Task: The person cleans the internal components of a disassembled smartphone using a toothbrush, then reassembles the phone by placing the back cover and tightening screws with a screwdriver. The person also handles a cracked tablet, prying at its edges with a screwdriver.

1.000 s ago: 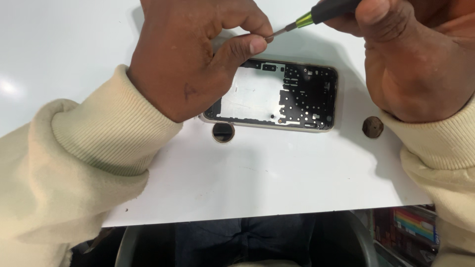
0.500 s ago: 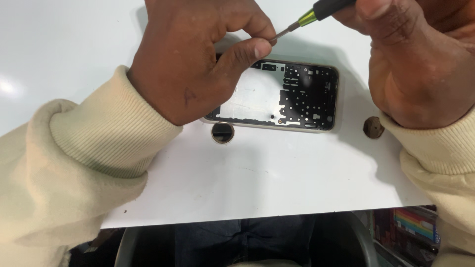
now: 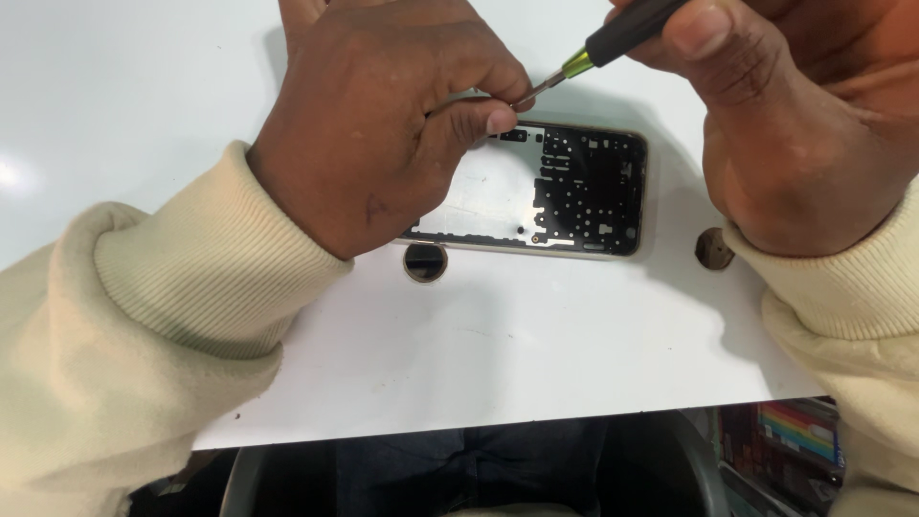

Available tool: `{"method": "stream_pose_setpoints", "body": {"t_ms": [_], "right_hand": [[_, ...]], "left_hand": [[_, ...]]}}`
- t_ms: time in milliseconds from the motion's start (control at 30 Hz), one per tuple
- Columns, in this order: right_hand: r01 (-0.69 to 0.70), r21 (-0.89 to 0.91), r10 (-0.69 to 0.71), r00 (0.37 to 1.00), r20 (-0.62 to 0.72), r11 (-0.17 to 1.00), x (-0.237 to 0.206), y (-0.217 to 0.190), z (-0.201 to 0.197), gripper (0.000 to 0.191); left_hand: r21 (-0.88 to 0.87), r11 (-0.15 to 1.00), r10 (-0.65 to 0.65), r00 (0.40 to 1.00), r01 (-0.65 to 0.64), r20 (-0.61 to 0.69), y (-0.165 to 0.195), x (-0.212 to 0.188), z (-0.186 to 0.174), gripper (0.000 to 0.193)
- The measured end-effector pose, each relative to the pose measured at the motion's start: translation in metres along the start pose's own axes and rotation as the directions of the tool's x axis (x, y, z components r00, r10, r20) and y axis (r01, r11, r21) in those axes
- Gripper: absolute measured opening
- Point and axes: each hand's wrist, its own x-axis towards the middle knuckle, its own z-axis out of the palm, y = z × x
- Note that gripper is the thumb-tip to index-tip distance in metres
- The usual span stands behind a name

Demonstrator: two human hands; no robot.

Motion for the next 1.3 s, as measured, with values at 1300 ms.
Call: {"method": "stream_pose_setpoints", "body": {"t_ms": [1300], "right_hand": [[0.376,-0.285,-0.405,0.913,-0.049,0.882,0.017,0.013,0.044,0.087]], "left_hand": [[0.179,0.974,-0.152,0.986,0.138,0.064,0.014,0.005,0.0,0.004]]}}
